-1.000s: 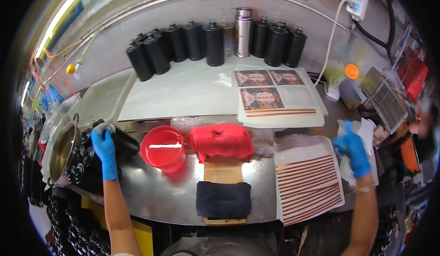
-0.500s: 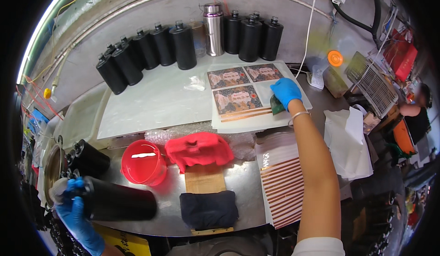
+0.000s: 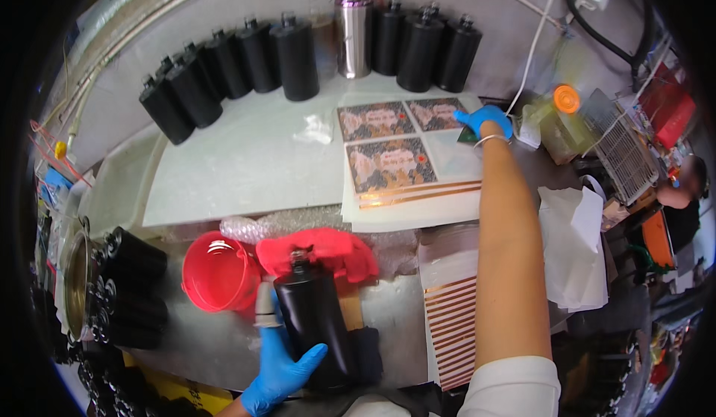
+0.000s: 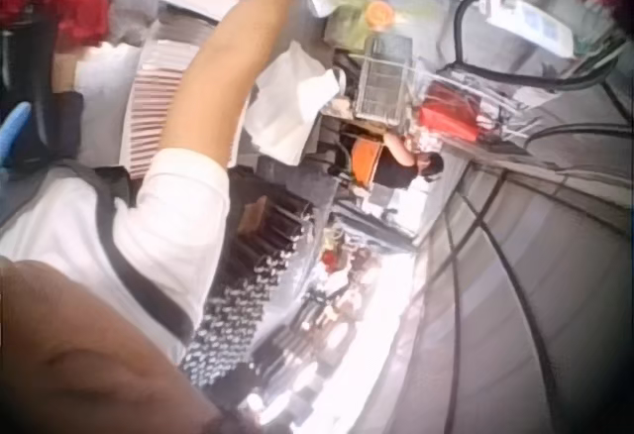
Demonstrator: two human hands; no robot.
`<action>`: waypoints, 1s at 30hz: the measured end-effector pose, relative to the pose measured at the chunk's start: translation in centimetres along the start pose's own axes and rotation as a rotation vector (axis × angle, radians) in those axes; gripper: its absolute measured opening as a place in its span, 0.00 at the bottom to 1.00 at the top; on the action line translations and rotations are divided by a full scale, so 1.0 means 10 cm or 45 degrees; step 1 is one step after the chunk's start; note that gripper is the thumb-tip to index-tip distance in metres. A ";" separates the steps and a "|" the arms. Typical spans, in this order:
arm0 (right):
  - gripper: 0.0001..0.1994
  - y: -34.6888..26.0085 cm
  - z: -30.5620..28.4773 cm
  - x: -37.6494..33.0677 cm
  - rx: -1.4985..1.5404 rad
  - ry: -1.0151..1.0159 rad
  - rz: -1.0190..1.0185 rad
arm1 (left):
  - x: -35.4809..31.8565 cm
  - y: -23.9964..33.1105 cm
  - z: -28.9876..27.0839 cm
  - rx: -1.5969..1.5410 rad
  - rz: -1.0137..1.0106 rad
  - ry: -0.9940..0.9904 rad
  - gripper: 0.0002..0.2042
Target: The person applies decorative stickers and copper-colored strips to black cylindrical containers. They peel the backing from a sticker, align it on the container, and smooth it down. They then apply a thin copper strip to the rim of the container, pressing it into place.
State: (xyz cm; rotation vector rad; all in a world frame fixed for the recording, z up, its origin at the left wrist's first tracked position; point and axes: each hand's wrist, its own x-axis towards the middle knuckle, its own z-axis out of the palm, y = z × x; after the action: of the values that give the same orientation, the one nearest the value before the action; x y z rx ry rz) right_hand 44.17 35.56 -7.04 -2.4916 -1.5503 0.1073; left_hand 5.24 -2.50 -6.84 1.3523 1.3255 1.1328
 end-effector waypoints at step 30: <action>0.10 -0.43 -1.07 -2.22 0.993 0.320 -1.094 | -0.06 -0.29 -0.01 -0.447 -0.196 -0.195 0.44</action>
State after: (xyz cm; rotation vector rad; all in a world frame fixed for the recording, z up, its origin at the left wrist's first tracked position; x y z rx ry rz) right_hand 32.32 16.10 3.30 -1.1104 -1.8400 0.2000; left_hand 4.61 -3.06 -9.69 1.0397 1.0437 1.0754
